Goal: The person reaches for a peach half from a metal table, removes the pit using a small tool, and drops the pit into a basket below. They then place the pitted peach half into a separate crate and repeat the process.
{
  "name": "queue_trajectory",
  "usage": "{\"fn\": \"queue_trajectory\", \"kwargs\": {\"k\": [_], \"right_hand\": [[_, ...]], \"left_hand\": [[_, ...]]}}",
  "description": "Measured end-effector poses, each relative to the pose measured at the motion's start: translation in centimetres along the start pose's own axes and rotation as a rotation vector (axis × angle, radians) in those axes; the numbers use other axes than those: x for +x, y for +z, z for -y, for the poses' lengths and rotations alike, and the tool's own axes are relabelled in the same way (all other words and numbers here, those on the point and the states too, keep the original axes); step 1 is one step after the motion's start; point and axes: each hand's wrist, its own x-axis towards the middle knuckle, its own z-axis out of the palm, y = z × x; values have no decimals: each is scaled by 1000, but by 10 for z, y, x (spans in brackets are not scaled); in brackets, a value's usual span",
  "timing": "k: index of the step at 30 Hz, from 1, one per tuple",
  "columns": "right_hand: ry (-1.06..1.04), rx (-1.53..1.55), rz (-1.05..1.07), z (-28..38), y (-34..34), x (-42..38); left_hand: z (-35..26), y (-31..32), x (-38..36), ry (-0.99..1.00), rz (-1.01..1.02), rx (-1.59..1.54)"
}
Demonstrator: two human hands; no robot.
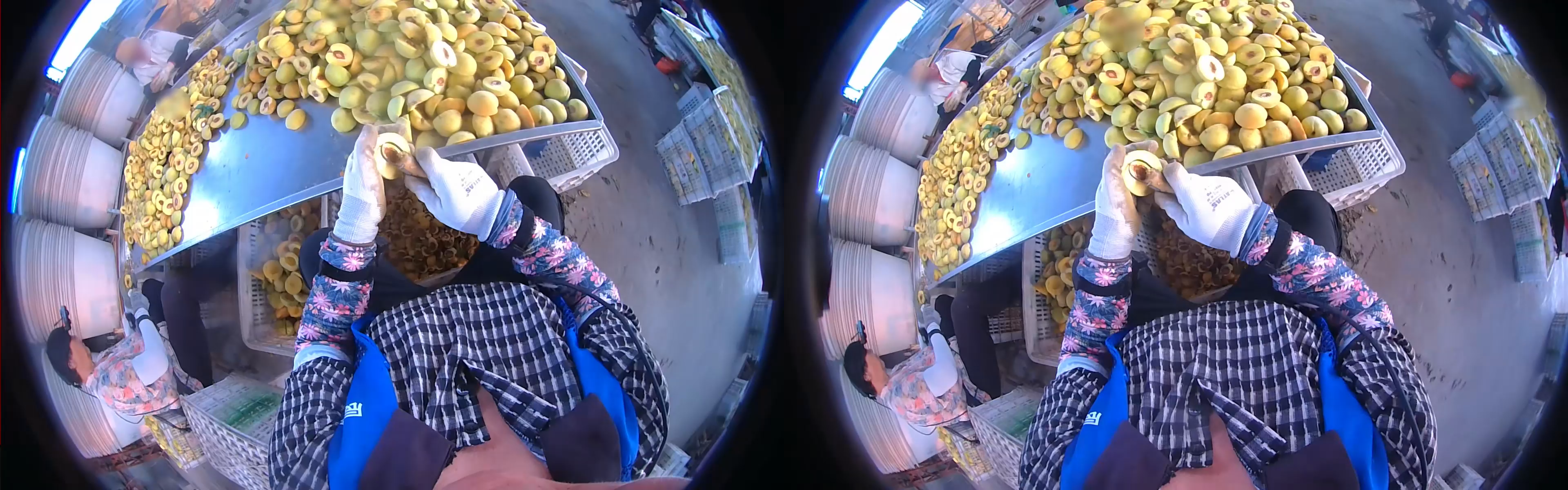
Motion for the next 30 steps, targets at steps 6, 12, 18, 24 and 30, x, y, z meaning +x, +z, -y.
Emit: {"fn": "queue_trajectory", "kwargs": {"k": [6, 12, 18, 24, 30], "right_hand": [[-59, -50, 115, -13, 7, -8], [74, 147, 64, -4, 10, -12], [121, 203, 67, -9, 7, -10], [229, 333, 285, -1, -10, -4], [66, 553, 393, -26, 2, -16]], "left_hand": [[-24, 10, -14, -122, -27, 261], [-5, 14, -3, 71, -71, 143], [1, 18, -5, 434, 88, 140], [11, 24, -3, 274, -39, -225], [-6, 9, 1, -145, 176, -32]]}}
